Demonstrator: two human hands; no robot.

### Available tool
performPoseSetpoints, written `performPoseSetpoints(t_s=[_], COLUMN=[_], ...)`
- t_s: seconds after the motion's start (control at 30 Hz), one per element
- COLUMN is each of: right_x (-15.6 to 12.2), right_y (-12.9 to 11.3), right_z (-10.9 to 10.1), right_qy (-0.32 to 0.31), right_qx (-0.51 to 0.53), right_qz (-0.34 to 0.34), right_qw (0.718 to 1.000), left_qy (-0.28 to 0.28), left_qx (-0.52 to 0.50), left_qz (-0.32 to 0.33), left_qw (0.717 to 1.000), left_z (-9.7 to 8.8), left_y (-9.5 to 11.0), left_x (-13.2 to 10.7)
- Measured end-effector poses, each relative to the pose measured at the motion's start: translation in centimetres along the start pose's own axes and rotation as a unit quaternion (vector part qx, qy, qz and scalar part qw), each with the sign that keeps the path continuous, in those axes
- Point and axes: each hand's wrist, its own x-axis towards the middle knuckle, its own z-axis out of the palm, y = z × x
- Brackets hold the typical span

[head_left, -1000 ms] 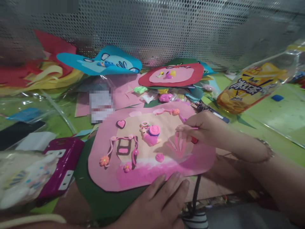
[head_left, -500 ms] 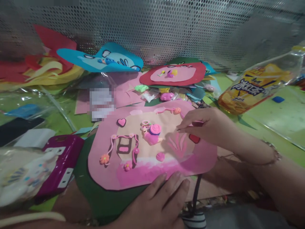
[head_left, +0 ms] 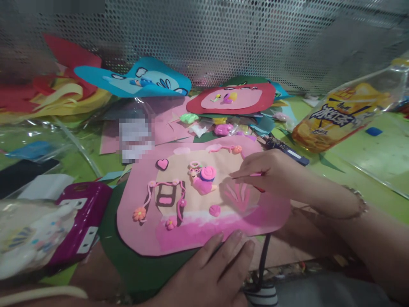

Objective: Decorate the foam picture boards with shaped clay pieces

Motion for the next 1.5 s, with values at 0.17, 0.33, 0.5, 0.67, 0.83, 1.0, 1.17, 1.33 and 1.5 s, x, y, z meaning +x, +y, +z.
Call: performPoseSetpoints(t_s=[0.17,0.33,0.5,0.67,0.83,1.0,1.17,1.33,1.5], right_x=[-0.08,-0.02,-0.02,-0.07,-0.09,-0.05,-0.15,-0.18,-0.26], right_y=[-0.33,-0.2,0.32,0.15,-0.01,0.06,-0.12,-0.12,-0.28], right_z=[-0.02,-0.02,0.12,-0.04,-0.12,-0.2,-0.27,-0.17,-0.51], right_qy=[0.005,-0.02,-0.053,-0.076,-0.088,-0.092,-0.098,-0.112,-0.134], right_qx=[-0.007,-0.036,-0.039,-0.028,-0.016,-0.005,0.011,0.004,0.005], right_qz=[0.024,-0.014,-0.088,-0.08,-0.071,-0.074,-0.084,-0.103,-0.102], right_qw=[1.0,0.999,0.994,0.994,0.993,0.993,0.992,0.988,0.986], left_qy=[-0.012,-0.023,-0.014,-0.011,-0.019,-0.001,-0.002,0.003,0.012], left_qx=[0.002,-0.01,-0.026,-0.025,-0.025,-0.027,-0.028,-0.017,-0.014], left_qz=[0.001,0.015,0.027,0.036,0.03,0.029,0.038,0.045,0.046], left_qw=[1.0,1.0,0.999,0.999,0.999,0.999,0.999,0.999,0.999], left_z=[-0.04,-0.15,-0.4,-0.35,-0.24,0.02,-0.1,0.0,0.13], left_y=[-0.05,-0.01,-0.18,-0.23,0.0,-0.09,-0.3,-0.27,-0.21], left_x=[-0.02,-0.07,0.03,0.03,-0.06,0.07,0.13,0.09,0.19])
